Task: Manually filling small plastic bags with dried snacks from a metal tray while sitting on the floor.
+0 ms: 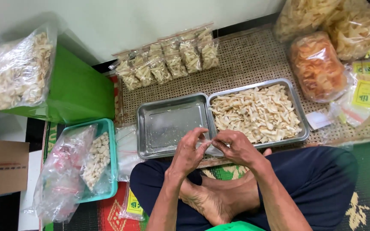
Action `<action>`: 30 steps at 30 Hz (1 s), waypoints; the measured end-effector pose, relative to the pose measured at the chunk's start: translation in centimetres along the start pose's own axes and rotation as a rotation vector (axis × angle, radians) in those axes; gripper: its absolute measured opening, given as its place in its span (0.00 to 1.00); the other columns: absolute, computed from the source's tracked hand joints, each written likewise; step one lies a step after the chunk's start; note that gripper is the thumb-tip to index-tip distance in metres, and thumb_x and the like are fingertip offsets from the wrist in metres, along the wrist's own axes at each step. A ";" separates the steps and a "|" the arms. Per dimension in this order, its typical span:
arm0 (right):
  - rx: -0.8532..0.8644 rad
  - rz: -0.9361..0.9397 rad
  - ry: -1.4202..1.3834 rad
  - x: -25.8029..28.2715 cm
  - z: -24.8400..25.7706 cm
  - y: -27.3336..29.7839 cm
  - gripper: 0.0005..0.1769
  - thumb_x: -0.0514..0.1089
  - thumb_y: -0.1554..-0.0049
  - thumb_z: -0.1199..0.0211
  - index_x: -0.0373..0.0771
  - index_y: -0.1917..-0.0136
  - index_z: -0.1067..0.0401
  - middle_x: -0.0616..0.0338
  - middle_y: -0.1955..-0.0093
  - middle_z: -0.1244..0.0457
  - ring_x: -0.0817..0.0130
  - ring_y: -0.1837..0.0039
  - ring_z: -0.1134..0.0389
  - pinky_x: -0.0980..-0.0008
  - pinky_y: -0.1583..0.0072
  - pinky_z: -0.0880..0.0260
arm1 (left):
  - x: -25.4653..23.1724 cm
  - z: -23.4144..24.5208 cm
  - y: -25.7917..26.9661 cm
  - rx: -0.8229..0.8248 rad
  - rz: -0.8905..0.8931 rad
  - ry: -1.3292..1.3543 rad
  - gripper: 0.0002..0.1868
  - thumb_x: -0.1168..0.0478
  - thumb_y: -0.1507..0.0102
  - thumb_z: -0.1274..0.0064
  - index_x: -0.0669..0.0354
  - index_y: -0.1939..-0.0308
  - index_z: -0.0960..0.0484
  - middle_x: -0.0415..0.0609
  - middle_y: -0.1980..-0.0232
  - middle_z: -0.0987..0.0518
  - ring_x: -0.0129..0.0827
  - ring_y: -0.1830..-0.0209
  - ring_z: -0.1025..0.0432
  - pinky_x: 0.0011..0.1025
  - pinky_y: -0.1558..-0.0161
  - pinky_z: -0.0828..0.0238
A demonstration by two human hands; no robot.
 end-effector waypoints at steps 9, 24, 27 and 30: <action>-0.408 0.217 -0.049 -1.8 -1.0 -0.4 0.12 0.44 0.47 0.27 0.47 0.70 0.24 0.67 0.72 0.33 0.69 0.63 0.30 0.69 0.54 0.28 | 4.9 -2.6 3.7 -0.535 0.432 0.541 0.22 0.55 0.40 0.33 0.60 0.49 0.25 0.43 0.68 0.24 0.23 0.69 0.27 0.24 0.63 0.27; -0.419 -0.006 -0.381 -0.6 -1.2 0.3 0.04 0.39 0.49 0.25 0.38 0.62 0.18 0.55 0.64 0.29 0.68 0.58 0.27 0.70 0.54 0.25 | 3.2 -2.4 3.1 -0.485 0.093 0.137 0.04 0.69 0.40 0.45 0.56 0.68 0.19 0.49 0.75 0.22 0.38 0.77 0.25 0.30 0.74 0.29; -0.501 0.033 -0.145 -1.1 -1.4 0.5 0.05 0.39 0.47 0.27 0.39 0.64 0.21 0.55 0.67 0.31 0.61 0.62 0.27 0.69 0.59 0.25 | 3.2 -2.8 3.4 -0.486 0.074 0.140 0.02 0.68 0.40 0.44 0.56 0.66 0.18 0.48 0.74 0.23 0.38 0.75 0.25 0.29 0.74 0.29; -0.614 0.090 0.364 0.1 -0.9 1.1 0.03 0.37 0.44 0.32 0.41 0.60 0.24 0.59 0.65 0.34 0.61 0.63 0.28 0.66 0.61 0.25 | 3.5 -2.8 3.7 -0.474 0.086 0.161 0.02 0.69 0.41 0.44 0.58 0.66 0.19 0.49 0.75 0.23 0.35 0.77 0.26 0.28 0.76 0.29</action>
Point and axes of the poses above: each hand's wrist, its own y-axis away from the middle knuckle, its own z-axis out of the back of the hand, x = y × z, the point moved 7 cm from there along -y, towards the middle knuckle
